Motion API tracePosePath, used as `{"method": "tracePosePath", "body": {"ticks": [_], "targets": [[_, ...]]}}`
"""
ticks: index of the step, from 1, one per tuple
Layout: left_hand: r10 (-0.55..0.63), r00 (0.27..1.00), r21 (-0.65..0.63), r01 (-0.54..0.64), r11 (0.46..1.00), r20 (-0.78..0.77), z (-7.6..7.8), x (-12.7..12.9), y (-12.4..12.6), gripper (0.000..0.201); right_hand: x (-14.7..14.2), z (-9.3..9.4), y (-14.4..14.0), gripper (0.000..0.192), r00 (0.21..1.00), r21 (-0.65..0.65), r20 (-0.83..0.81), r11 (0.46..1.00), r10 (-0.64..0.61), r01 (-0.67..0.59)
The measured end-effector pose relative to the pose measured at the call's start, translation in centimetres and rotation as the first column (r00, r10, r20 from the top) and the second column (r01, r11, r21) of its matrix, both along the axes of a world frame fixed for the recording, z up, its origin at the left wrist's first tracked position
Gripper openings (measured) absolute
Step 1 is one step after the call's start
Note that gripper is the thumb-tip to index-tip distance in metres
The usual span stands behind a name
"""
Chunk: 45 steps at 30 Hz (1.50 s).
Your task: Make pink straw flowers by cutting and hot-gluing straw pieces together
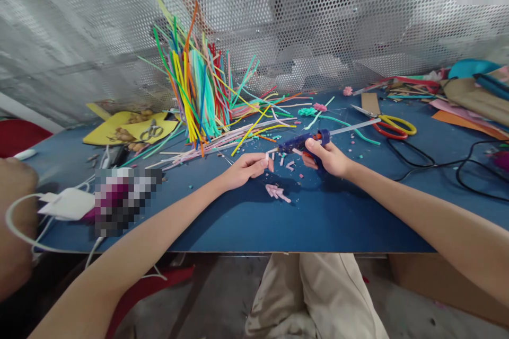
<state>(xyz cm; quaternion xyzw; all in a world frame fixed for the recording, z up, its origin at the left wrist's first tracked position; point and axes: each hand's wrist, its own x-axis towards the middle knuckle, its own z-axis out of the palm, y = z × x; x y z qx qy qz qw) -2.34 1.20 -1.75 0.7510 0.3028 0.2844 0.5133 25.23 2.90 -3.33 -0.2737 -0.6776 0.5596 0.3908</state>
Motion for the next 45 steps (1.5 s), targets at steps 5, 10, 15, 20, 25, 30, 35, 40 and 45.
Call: {"method": "tracePosePath", "body": {"ticks": [5, 10, 15, 20, 25, 30, 35, 40, 45], "targets": [[-0.014, 1.0, -0.012, 0.013, 1.0, -0.019, -0.1, -0.1, 0.1, 0.053, 0.0, -0.1, 0.2, 0.059, 1.0, 0.023, -0.011, 1.0, -0.002, 0.003], [-0.022, 1.0, -0.009, 0.022, 1.0, 0.005, -0.2, -0.1, 0.2, 0.05, 0.0, -0.2, 0.3, 0.058, 1.0, 0.029, 0.007, 1.0, 0.007, -0.007], [-0.022, 0.999, -0.023, 0.023, 0.999, 0.031, -0.3, -0.1, 0.2, 0.049, 0.1, -0.3, 0.3, 0.058, 0.999, 0.058, 0.03, 0.998, -0.011, 0.009], [-0.025, 0.999, -0.011, 0.026, 1.0, 0.023, -0.2, -0.1, 0.1, 0.05, 0.5, 0.5, 1.2, 0.061, 0.972, 0.197, 0.113, 0.964, -0.205, 0.18], [0.017, 0.999, 0.082, -0.014, 0.997, -0.035, 0.2, -0.3, -0.1, 0.051, 3.5, 0.9, 4.0, 0.043, 0.59, 0.633, 0.362, 0.655, -0.722, 0.413], [0.201, 0.977, 0.338, -0.165, 0.927, -0.072, 0.8, -0.2, -0.5, 0.044, 7.4, -0.4, 6.4, 0.053, 0.156, 0.789, 0.558, 0.579, -0.815, 0.206], [0.38, 0.922, 0.508, -0.363, 0.781, 0.074, 0.7, 0.5, -1.0, 0.037, 5.5, 1.0, 4.8, 0.055, 0.343, 0.834, 0.436, 0.516, -0.832, 0.193], [0.436, 0.891, 0.603, -0.42, 0.679, 0.13, 0.4, 1.3, -1.2, 0.033, -1.1, 3.0, 0.3, 0.017, 0.811, 0.726, 0.19, 0.635, -0.554, 0.264], [0.446, 0.893, 0.647, -0.375, 0.664, 0.06, -0.3, 1.6, -0.9, 0.035, -3.7, 2.0, -1.6, 0.018, 0.932, 0.637, 0.057, 0.732, -0.357, 0.242]]}}
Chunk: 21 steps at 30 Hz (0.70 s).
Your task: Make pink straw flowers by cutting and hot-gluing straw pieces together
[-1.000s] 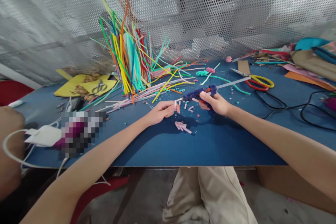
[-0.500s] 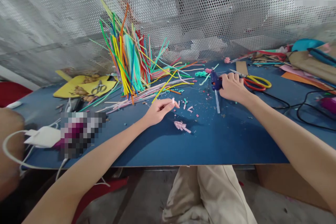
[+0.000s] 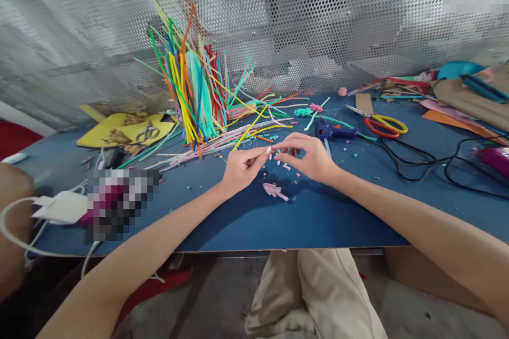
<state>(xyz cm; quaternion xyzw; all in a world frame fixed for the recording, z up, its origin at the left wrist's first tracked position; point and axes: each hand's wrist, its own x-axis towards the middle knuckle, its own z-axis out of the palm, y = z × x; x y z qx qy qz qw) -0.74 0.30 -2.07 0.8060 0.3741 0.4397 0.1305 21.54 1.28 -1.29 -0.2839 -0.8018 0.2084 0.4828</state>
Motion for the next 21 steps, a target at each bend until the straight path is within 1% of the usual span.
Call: {"method": "tracePosePath", "body": {"ticks": [4, 9, 13, 17, 19, 21], "targets": [[-0.027, 0.997, -0.029, 0.025, 0.999, -0.07, -0.5, 0.0, 0.2, 0.036, 0.1, -0.9, 0.3, 0.017, 0.997, -0.059, -0.077, 0.998, -0.005, 0.001], [-0.047, 0.991, -0.059, 0.04, 0.997, -0.122, -0.5, -0.1, 0.2, 0.038, -0.3, -1.3, 0.3, 0.016, 0.992, -0.09, -0.121, 0.995, 0.02, -0.031], [-0.053, 0.985, -0.057, 0.044, 0.997, -0.162, -0.4, 0.0, 0.0, 0.04, -0.5, -1.3, 0.2, 0.015, 0.991, -0.074, -0.135, 0.997, 0.01, -0.02], [-0.058, 0.975, -0.055, 0.047, 0.997, -0.216, -0.1, 0.0, 0.0, 0.037, -0.5, -0.9, 0.2, 0.015, 0.992, -0.054, -0.125, 0.998, 0.029, -0.036], [-0.06, 0.968, -0.044, 0.051, 0.998, -0.242, 0.3, -0.2, 0.2, 0.036, -0.4, -0.5, 0.1, 0.013, 0.994, -0.024, -0.107, 0.999, 0.025, -0.027], [-0.082, 0.953, -0.01, 0.083, 0.996, -0.29, 0.9, -0.8, 0.5, 0.034, 0.2, -0.1, 0.1, 0.01, 0.997, 0.031, -0.073, 0.999, 0.017, -0.014]]}}
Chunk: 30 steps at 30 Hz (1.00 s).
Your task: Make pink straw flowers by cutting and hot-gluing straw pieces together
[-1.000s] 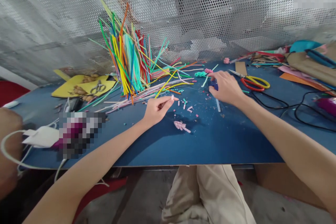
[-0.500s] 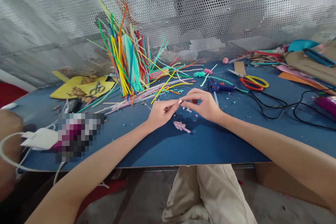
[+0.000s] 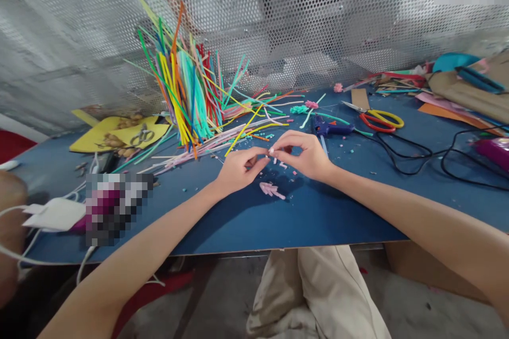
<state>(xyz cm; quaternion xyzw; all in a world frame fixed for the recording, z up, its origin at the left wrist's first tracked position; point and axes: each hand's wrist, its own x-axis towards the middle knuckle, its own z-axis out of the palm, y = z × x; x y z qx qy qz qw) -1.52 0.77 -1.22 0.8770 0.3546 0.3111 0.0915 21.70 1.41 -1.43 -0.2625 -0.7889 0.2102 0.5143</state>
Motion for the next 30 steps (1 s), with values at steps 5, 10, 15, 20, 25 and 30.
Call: {"method": "tracePosePath", "body": {"ticks": [5, 10, 15, 20, 25, 30], "targets": [[-0.279, 0.924, -0.06, 0.273, 0.96, -0.262, 1.6, -2.1, 0.4, 0.03, 2.7, 0.9, 0.3, 0.01, 0.976, 0.165, 0.213, 0.986, -0.042, 0.006], [-0.395, 0.859, -0.197, 0.347, 0.917, -0.327, 1.5, -2.4, 0.4, 0.025, 4.6, 1.4, 1.1, 0.014, 0.947, 0.198, 0.277, 0.974, -0.16, 0.107], [-0.409, 0.849, -0.198, 0.361, 0.911, -0.334, 0.7, -1.9, 0.7, 0.027, 4.6, 1.6, 1.5, 0.016, 0.955, 0.251, 0.273, 0.967, -0.113, 0.042], [-0.298, 0.894, -0.094, 0.284, 0.954, -0.334, 0.5, -2.1, 0.7, 0.028, 4.3, 1.5, 1.6, 0.017, 0.948, 0.266, 0.29, 0.962, -0.134, 0.054], [-0.05, 0.948, 0.041, 0.066, 0.997, -0.315, 0.5, -2.3, 0.3, 0.029, 4.0, 1.4, 1.3, 0.015, 0.951, 0.313, 0.241, 0.943, -0.191, 0.111], [0.187, 0.957, 0.214, -0.139, 0.967, -0.224, 0.8, -2.3, -0.1, 0.029, 3.6, 1.4, 0.5, 0.01, 0.96, 0.293, 0.196, 0.947, -0.198, 0.135]]}}
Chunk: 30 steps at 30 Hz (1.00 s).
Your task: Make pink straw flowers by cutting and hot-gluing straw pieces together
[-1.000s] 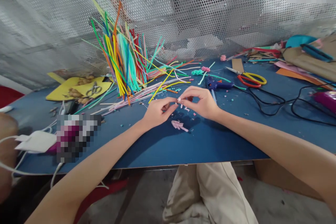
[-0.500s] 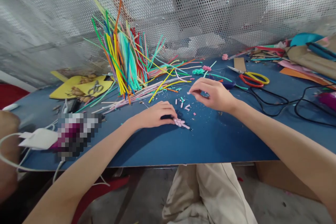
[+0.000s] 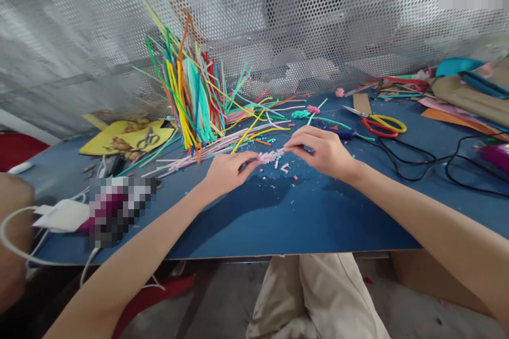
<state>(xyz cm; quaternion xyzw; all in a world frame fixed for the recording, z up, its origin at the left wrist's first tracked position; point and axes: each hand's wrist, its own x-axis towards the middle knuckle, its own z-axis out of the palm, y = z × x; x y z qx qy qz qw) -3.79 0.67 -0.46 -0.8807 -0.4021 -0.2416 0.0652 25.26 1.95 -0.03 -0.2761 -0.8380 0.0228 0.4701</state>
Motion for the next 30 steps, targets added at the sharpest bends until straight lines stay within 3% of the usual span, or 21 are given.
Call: {"method": "tracePosePath", "body": {"ticks": [6, 16, 23, 30], "targets": [[0.075, 0.995, 0.118, -0.081, 0.99, 0.059, 0.2, 0.3, -0.4, 0.026, -0.7, 0.3, -0.6, 0.005, 0.997, 0.018, 0.059, 0.999, 0.041, -0.042], [0.014, 0.994, 0.153, -0.03, 0.988, 0.106, -0.4, 1.2, -1.0, 0.024, -1.5, -0.1, -0.5, 0.003, 0.993, 0.068, 0.116, 0.998, 0.007, -0.015], [-0.021, 0.99, 0.178, -0.004, 0.984, 0.14, -0.4, 1.2, -1.1, 0.023, -1.7, -0.4, -0.6, 0.004, 0.987, 0.175, 0.122, 0.981, -0.105, 0.083], [-0.049, 0.989, 0.287, 0.008, 0.958, 0.138, -0.4, 1.3, -0.9, 0.02, -1.9, -0.1, -0.8, 0.005, 0.985, 0.242, 0.099, 0.964, -0.141, 0.113]]}}
